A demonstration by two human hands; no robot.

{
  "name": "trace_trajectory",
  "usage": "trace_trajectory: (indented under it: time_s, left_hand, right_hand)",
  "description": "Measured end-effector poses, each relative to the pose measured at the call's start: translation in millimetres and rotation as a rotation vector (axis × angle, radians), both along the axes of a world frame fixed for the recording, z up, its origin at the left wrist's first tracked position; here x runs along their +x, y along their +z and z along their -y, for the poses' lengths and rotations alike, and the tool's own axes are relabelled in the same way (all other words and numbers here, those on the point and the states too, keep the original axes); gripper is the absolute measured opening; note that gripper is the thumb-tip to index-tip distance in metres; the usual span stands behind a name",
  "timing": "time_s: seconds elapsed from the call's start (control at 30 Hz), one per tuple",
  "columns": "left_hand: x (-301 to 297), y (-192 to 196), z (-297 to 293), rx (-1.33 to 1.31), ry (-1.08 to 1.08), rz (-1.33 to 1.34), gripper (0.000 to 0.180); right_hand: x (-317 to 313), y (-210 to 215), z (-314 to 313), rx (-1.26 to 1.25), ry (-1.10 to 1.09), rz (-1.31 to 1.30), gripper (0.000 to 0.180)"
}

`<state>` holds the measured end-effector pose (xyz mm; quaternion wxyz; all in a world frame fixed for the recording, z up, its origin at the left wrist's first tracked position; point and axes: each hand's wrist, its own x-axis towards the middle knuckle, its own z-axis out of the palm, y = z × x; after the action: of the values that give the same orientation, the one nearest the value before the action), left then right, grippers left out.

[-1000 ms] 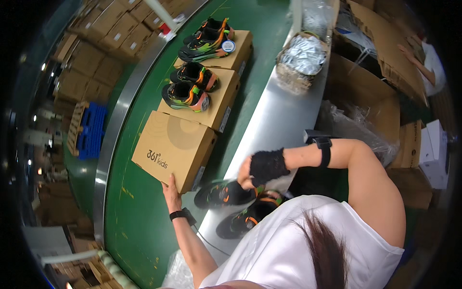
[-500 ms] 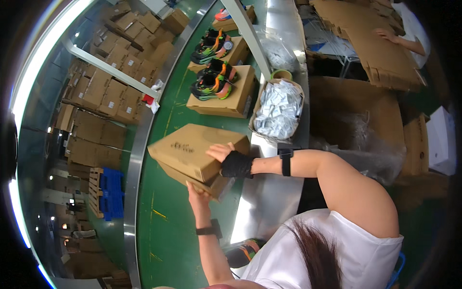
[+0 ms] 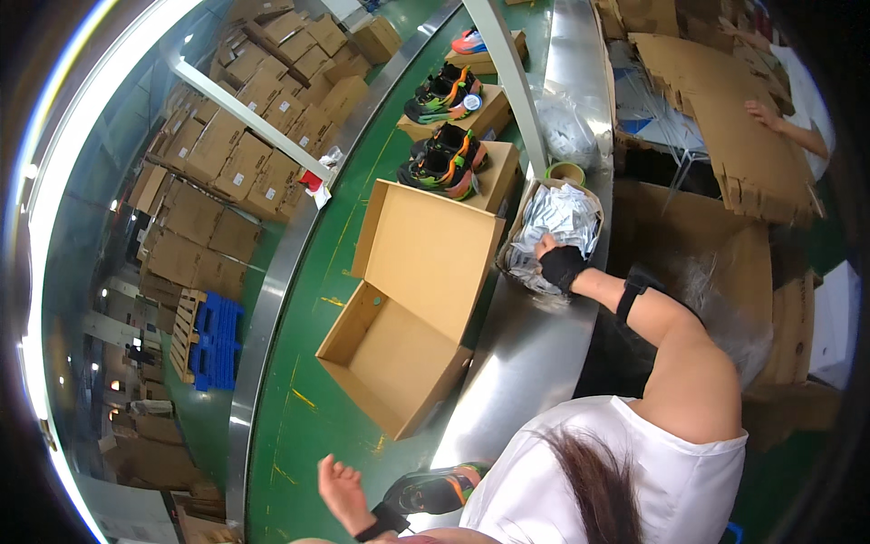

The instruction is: Packing shoes and wrapping paper into shoeboxes on a factory conveyor belt.

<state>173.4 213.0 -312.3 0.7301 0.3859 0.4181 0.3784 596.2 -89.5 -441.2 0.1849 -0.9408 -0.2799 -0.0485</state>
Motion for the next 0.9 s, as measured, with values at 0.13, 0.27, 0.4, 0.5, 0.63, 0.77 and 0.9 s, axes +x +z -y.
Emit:
trace_trajectory:
  time_s: [0.13,0.27,0.4,0.5,0.63,0.77,0.9]
  left_hand:
    - [-31,76,57,0.307,-0.476,0.514,0.016]
    - [-30,102,108,0.631,-0.679,0.766,0.018]
    - [-22,105,138,0.770,-0.749,0.874,0.022]
    - [-23,104,149,0.826,-0.758,0.903,0.026]
    - [-31,105,163,0.885,-0.783,0.947,0.031]
    - [-52,95,168,0.945,-0.769,0.947,0.038]
    - [-68,97,171,1.000,-0.731,0.918,0.044]
  right_hand:
    - [11,-13,-5,-0.027,0.085,-0.049,0.018]
    - [-5,26,-11,-0.033,0.091,-0.165,0.026]
    - [3,17,-9,0.085,0.149,-0.216,0.021]
    - [10,-6,-9,0.151,0.129,-0.056,0.016]
    - [24,-49,13,-0.082,0.168,0.382,0.014]
    - [-5,5,-7,0.519,-0.025,0.266,0.010]
    - [-33,46,-40,0.714,0.115,0.280,0.006]
